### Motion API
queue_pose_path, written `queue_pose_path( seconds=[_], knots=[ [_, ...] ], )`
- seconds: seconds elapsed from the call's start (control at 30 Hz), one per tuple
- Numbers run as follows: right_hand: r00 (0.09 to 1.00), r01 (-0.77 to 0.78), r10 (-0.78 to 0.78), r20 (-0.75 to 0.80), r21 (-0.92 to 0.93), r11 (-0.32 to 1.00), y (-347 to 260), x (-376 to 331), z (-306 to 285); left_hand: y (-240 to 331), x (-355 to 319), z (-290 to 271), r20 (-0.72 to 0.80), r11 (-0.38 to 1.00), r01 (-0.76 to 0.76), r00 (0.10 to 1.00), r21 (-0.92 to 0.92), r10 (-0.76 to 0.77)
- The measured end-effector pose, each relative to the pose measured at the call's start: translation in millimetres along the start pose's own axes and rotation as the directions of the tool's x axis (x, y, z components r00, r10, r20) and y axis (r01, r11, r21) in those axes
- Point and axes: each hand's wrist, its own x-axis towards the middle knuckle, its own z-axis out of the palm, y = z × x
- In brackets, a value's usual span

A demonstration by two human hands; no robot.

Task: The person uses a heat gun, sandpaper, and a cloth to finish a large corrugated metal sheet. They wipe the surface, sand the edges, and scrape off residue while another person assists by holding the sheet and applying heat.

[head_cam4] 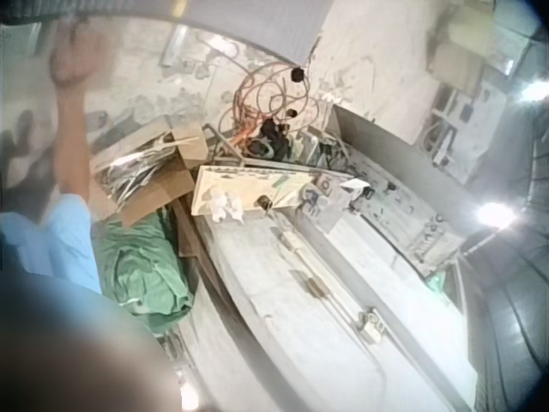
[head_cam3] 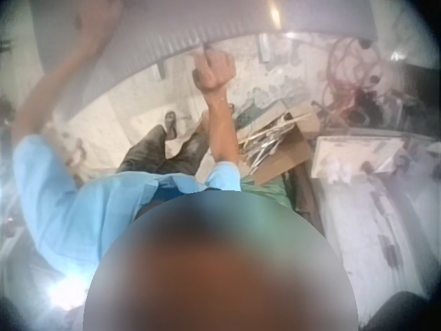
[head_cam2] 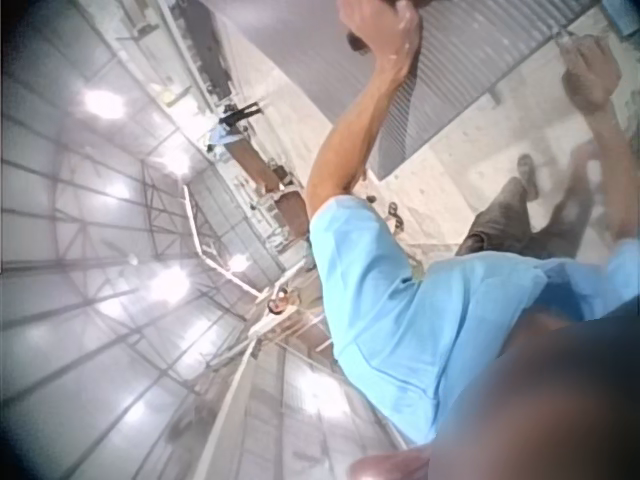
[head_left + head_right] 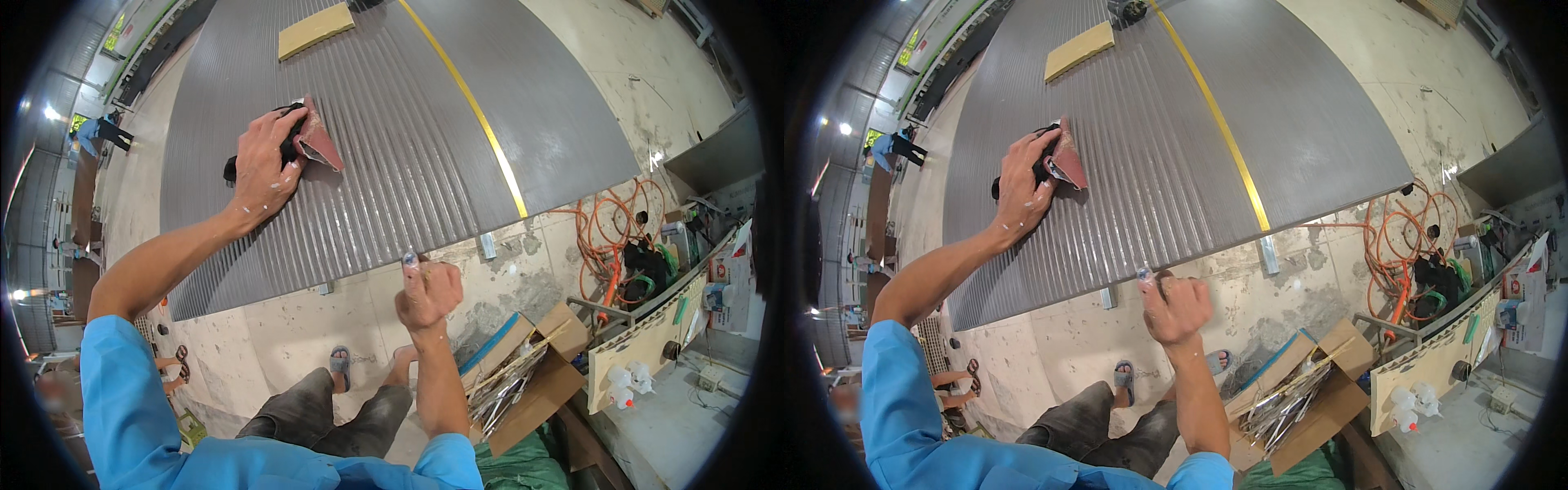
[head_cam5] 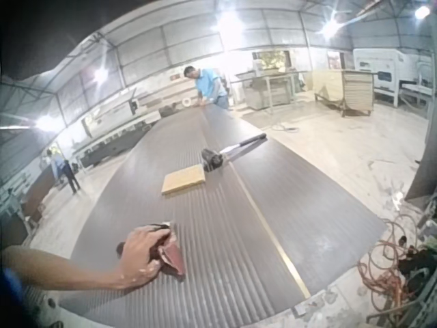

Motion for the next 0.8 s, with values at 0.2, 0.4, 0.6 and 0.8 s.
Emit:
queue_pose_path(
  seconds=[0.2, 0.4, 0.6, 0.8],
  knots=[
    [0.982, -0.165, 0.141, -0.128, -0.197, 0.966, 29, 18, -16, -2, -2, 0, 0.002, 1.0, -0.007, 1.0, -0.018, 0.007],
    [0.999, -0.035, 0.033, -0.023, -0.094, 0.995, 3, -9, 10, -3, -3, 2, -0.008, 1.0, -0.001, 1.0, 0.017, 0.001],
    [0.999, 0.037, -0.038, -0.006, -0.032, 0.999, -10, -7, 6, -5, -3, 4, -0.038, 0.999, -0.034, 0.999, 0.022, 0.034],
    [0.989, -0.139, 0.121, -0.087, -0.25, 0.958, 5, 17, -1, -7, -5, 5, -0.023, 1.0, -0.02, 1.0, 0.021, 0.02]
  ],
)
